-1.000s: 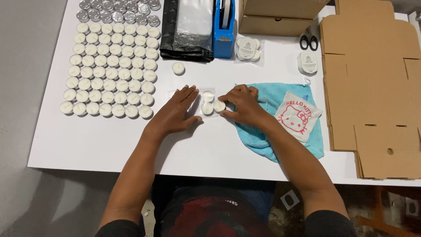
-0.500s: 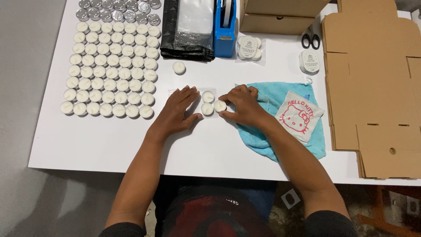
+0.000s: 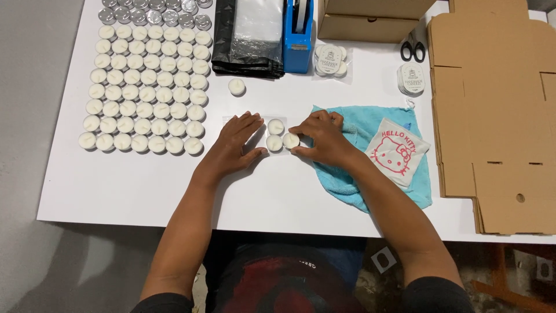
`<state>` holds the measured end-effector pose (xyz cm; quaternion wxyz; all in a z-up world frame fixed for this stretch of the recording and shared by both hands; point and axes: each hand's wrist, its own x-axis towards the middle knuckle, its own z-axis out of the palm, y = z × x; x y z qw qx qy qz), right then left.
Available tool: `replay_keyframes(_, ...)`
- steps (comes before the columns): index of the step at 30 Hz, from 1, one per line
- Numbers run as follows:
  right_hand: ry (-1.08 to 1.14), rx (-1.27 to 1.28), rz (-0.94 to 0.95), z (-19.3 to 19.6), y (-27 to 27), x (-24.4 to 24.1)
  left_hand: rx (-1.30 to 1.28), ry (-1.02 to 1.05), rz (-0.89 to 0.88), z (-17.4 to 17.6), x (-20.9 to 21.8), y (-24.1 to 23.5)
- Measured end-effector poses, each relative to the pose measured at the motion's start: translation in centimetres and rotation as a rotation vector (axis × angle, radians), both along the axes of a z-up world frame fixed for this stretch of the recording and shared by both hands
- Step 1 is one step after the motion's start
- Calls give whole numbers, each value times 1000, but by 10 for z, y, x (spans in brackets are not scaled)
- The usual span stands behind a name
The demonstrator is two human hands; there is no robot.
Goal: The person is individually picking up tea light candles from a large array on a table and placing them into a small clear plastic bag for packaging.
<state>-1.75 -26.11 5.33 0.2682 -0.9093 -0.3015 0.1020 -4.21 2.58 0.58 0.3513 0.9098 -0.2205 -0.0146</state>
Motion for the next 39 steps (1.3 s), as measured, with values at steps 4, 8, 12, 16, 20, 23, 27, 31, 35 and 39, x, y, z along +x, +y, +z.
replay_keyframes(4,2,-10,-7,-11,0,2,-14,3,4,1,-1,-1)
replay_keyframes(8,115,94,-26,-4,2,2,-19,-7,14,0,0,-2)
replay_keyframes(12,225,115,-72,32,14,-6,-33,-65,12,-5,1,-1)
replay_keyframes(16,219,89,-82,12,13,0,-39,-55,17,0,0,0)
replay_keyframes(20,100,6,-74,-13,-1,12,-37,-58,13,2,1,4)
replay_keyframes(23,31,-28,-91,-22,-4,31,-38,-57,1,0,2,7)
replay_keyframes(27,-60,-54,-81,-20,11,59,-38,-39,-11,-1,3,9)
replay_keyframes(31,-90,-56,-60,-24,44,86,-33,-48,-7,1,1,6)
replay_keyframes(35,-24,15,-33,-20,77,94,-30,-51,-19,2,2,10)
replay_keyframes(39,-47,31,-3,-18,104,99,-38,-47,-36,-7,4,10)
